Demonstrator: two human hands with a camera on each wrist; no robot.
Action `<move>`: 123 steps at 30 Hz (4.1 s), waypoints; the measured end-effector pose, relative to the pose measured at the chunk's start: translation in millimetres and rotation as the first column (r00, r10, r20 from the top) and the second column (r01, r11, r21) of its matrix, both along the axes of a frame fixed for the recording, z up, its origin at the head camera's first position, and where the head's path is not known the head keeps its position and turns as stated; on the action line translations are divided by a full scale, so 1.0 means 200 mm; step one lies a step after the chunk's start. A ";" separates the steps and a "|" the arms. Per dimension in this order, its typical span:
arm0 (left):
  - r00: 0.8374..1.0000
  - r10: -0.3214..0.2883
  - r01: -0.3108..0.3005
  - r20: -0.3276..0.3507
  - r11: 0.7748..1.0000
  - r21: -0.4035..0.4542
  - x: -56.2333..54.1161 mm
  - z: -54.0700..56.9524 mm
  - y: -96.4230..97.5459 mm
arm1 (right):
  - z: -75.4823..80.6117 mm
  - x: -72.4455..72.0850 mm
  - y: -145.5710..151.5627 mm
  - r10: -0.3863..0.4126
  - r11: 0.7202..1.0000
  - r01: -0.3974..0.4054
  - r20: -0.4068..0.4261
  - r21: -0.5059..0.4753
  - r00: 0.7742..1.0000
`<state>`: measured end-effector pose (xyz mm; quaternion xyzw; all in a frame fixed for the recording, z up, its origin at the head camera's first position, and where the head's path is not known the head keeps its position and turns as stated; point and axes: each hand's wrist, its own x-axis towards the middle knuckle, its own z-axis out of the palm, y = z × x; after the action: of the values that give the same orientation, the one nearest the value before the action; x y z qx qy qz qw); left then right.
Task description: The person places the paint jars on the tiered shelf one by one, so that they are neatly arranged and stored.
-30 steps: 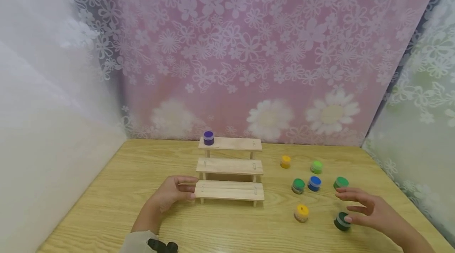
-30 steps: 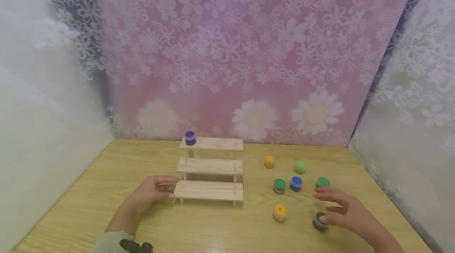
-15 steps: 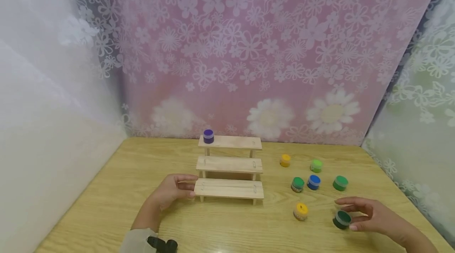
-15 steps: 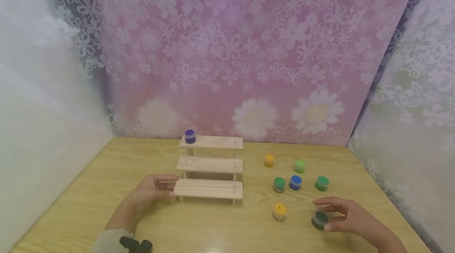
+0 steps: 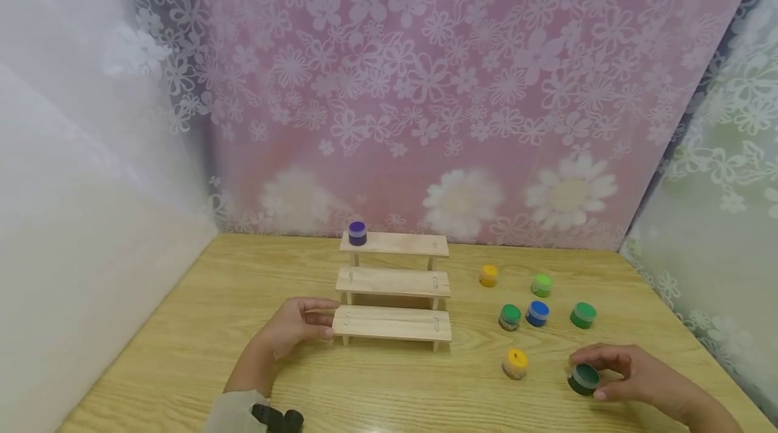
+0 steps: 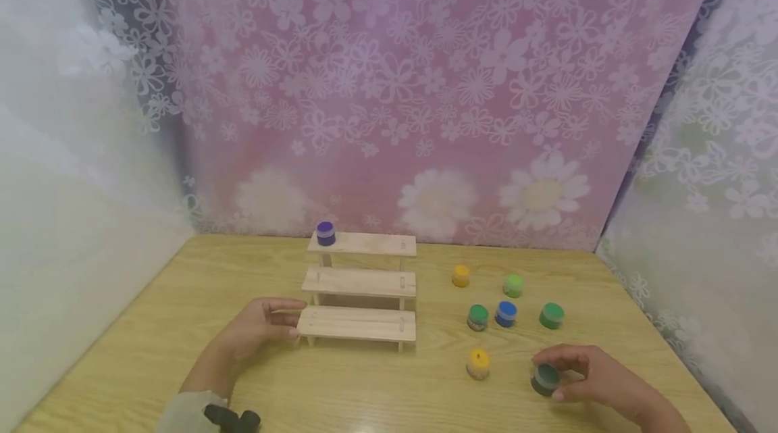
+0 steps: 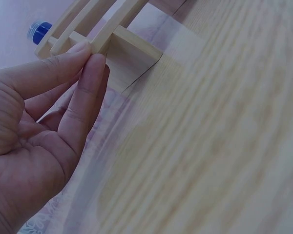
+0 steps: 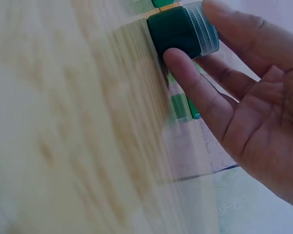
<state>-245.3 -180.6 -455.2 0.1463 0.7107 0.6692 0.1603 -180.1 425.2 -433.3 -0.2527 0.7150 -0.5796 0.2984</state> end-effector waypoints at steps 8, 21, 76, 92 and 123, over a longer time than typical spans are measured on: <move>1.000 0.002 -0.003 -0.011 1.000 -0.009 -0.01 0.00 0.00 | -0.01 -0.01 -0.01 -0.032 0.999 0.035 -0.091 0.033 0.995; 1.000 -0.012 0.012 -0.013 1.000 0.008 0.00 0.02 0.01 | 0.01 -0.03 -0.11 -0.067 0.987 0.094 -0.205 0.128 0.976; 1.000 0.012 -0.012 -0.002 1.000 0.012 0.00 0.01 0.01 | 0.39 -0.24 -1.04 -0.360 0.932 0.321 -0.517 -0.167 0.777; 1.000 0.005 -0.005 -0.005 1.000 0.002 -0.01 0.00 0.00 | 0.51 -0.36 -1.22 -0.365 0.931 0.306 -0.585 -0.201 0.724; 1.000 -0.005 0.005 -0.011 1.000 -0.001 0.00 0.00 0.00 | 0.57 -0.61 -1.48 -0.412 0.884 0.463 -0.568 -0.060 0.713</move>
<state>-245.4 -181.3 -456.2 0.1516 0.7114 0.6678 0.1580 -302.8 129.7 -320.2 -0.2229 0.8342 -0.5005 -0.0621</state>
